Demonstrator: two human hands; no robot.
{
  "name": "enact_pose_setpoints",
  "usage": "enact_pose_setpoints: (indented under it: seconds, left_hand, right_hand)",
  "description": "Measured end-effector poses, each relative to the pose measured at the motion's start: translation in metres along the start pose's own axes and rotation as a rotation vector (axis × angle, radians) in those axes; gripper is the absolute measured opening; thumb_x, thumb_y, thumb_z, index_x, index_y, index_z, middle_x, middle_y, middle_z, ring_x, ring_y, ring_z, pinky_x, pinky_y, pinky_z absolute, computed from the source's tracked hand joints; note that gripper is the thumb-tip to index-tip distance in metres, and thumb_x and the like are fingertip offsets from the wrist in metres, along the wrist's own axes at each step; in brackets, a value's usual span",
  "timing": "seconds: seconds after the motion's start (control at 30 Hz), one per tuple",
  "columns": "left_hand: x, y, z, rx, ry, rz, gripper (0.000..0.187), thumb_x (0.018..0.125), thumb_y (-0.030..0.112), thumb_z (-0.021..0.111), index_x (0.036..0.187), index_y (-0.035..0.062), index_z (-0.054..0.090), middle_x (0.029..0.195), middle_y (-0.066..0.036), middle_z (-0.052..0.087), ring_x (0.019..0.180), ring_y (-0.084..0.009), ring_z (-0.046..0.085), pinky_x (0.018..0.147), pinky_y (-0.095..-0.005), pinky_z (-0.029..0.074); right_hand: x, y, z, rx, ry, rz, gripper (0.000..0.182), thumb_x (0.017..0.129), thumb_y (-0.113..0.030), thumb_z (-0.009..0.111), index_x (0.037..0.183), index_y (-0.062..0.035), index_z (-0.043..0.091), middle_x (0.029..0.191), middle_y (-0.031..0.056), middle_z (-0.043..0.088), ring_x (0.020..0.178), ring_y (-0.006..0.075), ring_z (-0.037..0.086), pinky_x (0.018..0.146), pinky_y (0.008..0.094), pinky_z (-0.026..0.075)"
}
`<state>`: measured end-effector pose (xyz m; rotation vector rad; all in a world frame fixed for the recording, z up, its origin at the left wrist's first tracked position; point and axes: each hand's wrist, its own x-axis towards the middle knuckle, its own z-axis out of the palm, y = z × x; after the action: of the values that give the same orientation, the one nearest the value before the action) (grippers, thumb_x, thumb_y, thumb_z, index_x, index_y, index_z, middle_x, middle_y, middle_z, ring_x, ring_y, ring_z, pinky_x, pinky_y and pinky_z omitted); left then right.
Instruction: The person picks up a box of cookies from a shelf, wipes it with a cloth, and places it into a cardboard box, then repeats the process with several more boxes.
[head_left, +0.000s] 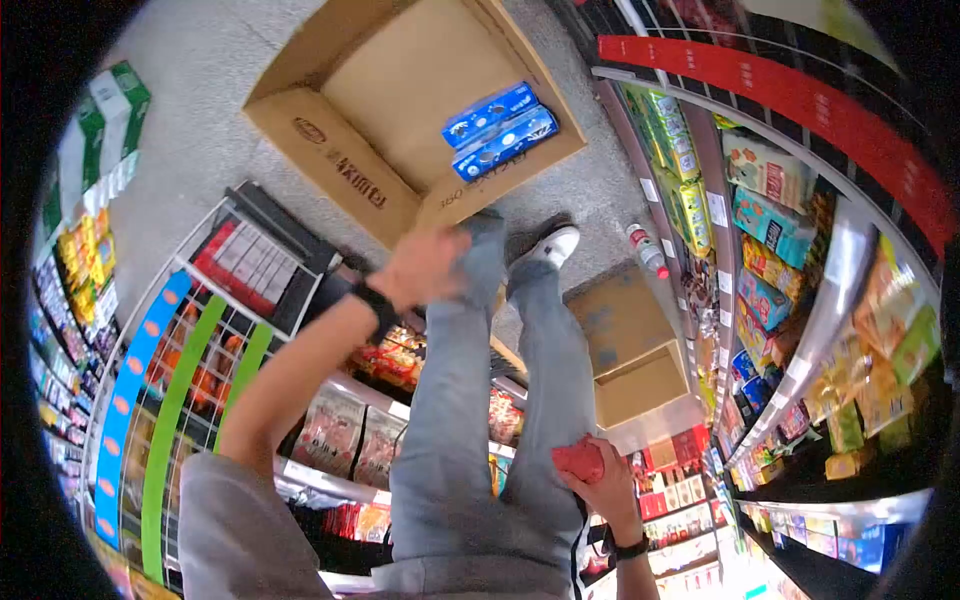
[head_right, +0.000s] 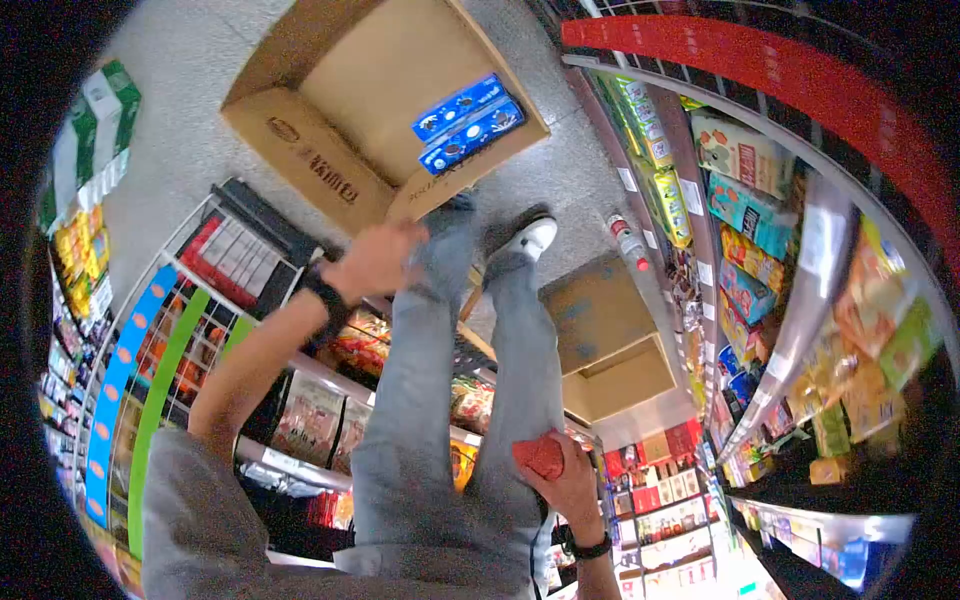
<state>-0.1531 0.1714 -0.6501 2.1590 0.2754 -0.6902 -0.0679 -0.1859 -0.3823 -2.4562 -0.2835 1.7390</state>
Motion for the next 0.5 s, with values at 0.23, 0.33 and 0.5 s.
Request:
enact_pose_setpoints:
  seconds: [0.23, 0.33, 0.5]
  left_hand:
    - [-0.178, 0.198, -0.056, 0.113, -0.817, -0.240, 0.090, 0.080, 0.083, 0.046, 0.090, -0.0010, 0.075, 0.081, -0.020, 0.071, 0.082, -0.0350, 0.071, 0.071, -0.0442, 0.056]
    - [-0.208, 0.238, -0.052, 0.167, -0.763, -0.335, 0.087, 0.080, 0.082, 0.047, 0.087, 0.0017, 0.077, 0.086, -0.019, 0.073, 0.088, -0.0320, 0.072, 0.074, -0.0412, 0.056]
    - [-0.224, 0.294, -0.036, 0.157, -0.491, -0.422, 0.085, 0.076, 0.078, 0.056, 0.103, -0.0016, 0.068, 0.092, -0.026, 0.068, 0.083, -0.0380, 0.070, 0.070, -0.0460, 0.056]
  right_hand:
    - [-0.045, 0.043, 0.002, -0.034, -0.169, 0.157, 0.057, 0.076, -0.036, 0.079, 0.119, -0.0084, 0.054, 0.106, 0.0255, 0.067, 0.102, 0.0450, 0.063, 0.084, 0.0505, 0.052]
    - [-0.045, 0.073, 0.009, -0.077, -0.094, 0.074, 0.052, 0.074, -0.028, 0.078, 0.116, -0.0082, 0.055, 0.105, 0.0231, 0.068, 0.101, 0.0446, 0.063, 0.082, 0.0504, 0.052]
    - [-0.059, 0.086, -0.016, 0.192, -0.008, -0.115, 0.054, 0.075, -0.027, 0.079, 0.121, -0.0095, 0.057, 0.102, 0.0186, 0.069, 0.097, 0.0373, 0.067, 0.085, 0.0421, 0.053]
